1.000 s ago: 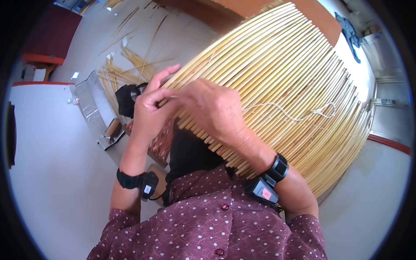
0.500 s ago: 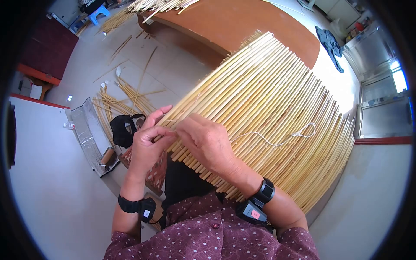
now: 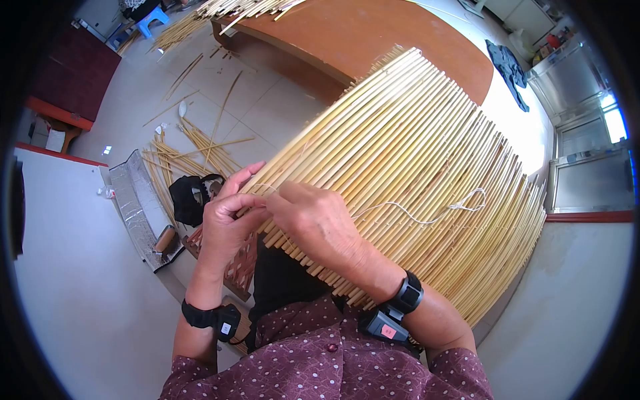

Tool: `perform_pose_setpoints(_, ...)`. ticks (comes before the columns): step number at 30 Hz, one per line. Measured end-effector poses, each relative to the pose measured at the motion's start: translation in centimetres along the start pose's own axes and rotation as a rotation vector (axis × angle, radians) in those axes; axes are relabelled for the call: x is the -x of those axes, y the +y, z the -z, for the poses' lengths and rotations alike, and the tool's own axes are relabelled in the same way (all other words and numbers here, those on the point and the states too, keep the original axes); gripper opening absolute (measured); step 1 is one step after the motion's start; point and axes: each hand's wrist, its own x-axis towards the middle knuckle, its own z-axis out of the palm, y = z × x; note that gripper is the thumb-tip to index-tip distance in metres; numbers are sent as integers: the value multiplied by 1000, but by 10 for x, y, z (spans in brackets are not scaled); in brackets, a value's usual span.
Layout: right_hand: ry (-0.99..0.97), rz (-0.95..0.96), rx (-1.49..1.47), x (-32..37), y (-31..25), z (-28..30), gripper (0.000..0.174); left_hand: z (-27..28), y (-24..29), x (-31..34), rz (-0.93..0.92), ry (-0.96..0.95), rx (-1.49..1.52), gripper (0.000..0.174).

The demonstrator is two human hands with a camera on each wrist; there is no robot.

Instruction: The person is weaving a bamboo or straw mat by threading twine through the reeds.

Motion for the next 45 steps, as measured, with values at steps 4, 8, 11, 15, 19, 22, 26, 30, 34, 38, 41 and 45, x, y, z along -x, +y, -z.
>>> perform_pose_setpoints(4,-25,-11,-19,1,-2,2,10,0,2,0,3,5,4,19)
perform_pose_setpoints(8,-32,-14,-14,3,-2,1,9,0,0,1,2,5,18,19)
perform_pose_setpoints(11,-39,-19,1,2,-3,2,8,0,-1,0,-11,1,2,19)
perform_pose_setpoints(15,-23,-63,-40,3,-2,1,7,0,-1,1,-10,11,11,18)
perform_pose_setpoints(19,-6,-183,-64,6,-12,13,10,-1,2,2,12,18,16,15)
perform_pose_setpoints(22,-31,-217,13,11,-15,24,12,0,2,2,27,14,8,13)
perform_pose_setpoints(26,-76,-52,68,8,-16,27,14,0,2,1,17,8,4,12)
perform_pose_setpoints(30,68,29,4,-4,-6,11,17,1,7,1,37,6,5,12)
perform_pose_setpoints(34,66,8,-36,-4,4,-2,13,0,7,2,52,0,-8,14)
perform_pose_setpoints(38,69,-19,-13,-3,5,-4,9,5,7,2,72,-30,-27,16)
perform_pose_setpoints(41,67,-29,-6,-4,6,-4,8,9,15,2,-7,-87,-198,21)
perform_pose_setpoints(45,71,-31,-16,-4,7,-5,10,2,14,3,15,-34,-166,19)
